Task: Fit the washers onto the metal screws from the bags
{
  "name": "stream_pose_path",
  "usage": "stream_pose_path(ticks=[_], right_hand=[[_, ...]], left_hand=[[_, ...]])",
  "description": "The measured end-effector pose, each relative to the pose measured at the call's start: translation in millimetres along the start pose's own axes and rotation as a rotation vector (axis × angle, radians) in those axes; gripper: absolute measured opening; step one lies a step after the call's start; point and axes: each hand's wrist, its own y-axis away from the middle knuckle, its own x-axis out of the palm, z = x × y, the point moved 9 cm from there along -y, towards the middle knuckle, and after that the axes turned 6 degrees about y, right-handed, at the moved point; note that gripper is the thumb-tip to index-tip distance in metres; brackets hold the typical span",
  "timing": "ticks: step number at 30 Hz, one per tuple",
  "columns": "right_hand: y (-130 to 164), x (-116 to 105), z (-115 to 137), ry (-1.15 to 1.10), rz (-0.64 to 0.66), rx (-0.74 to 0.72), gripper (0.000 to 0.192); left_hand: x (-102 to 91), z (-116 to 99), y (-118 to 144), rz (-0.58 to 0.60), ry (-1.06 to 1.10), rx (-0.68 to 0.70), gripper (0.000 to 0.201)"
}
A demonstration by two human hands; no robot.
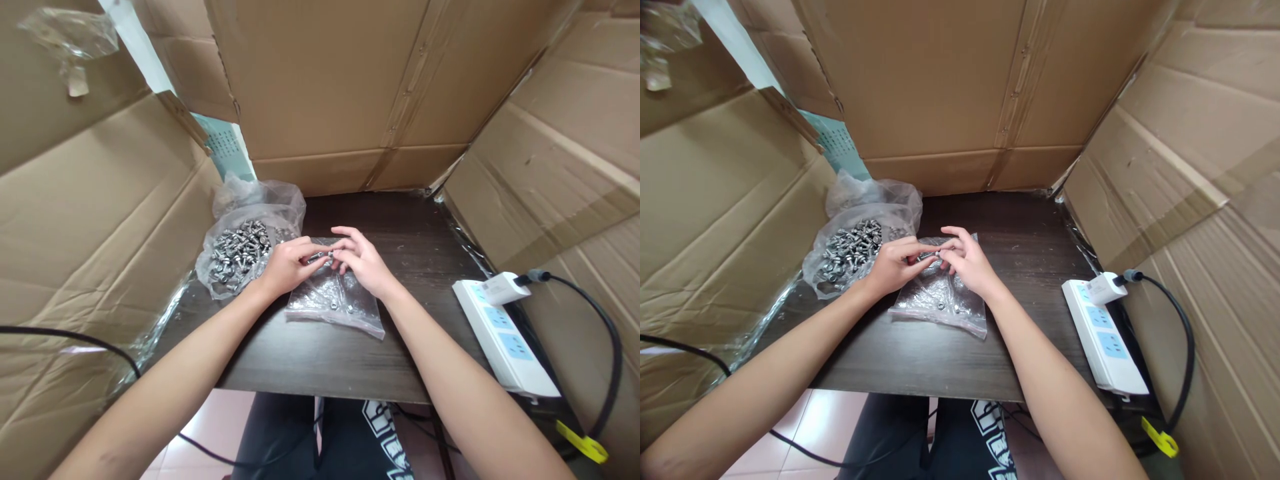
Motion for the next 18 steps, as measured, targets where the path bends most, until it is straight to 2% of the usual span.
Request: stream_pose_path(ticks=[3,8,12,16,18], right_hand=[[-0.4,-4.6,-2.1,-0.024,-0.040,0.027,0.039],[0.2,-0.3,1.9,-0.027,0.016,-0.005,0.053],[0.2,-2.3,-4.6,-0.033,-0.009,0.060,0.042],[-0.3,-1.6,-0.2,-0.009,0.000,0.003,0.050],[-0.3,-4.5,-0.4,0.023,-0.033,0.002,0.041]], left_hand=[[0.5,-0.6,-0.2,0.006,0.001,-0.002,0.019],[-1.5,-1.6,-0.4,-0.013,0.004,0.008,0.017],[-1.7,-1.2,-0.8,-0.014,0.006,0.003,0.018],[-1.3,-2.0,-0.9,-0.015,0.005,0.006,0.018],[-0.8,-2.4,-1.0,-0.012,0.008,0.004,0.017]])
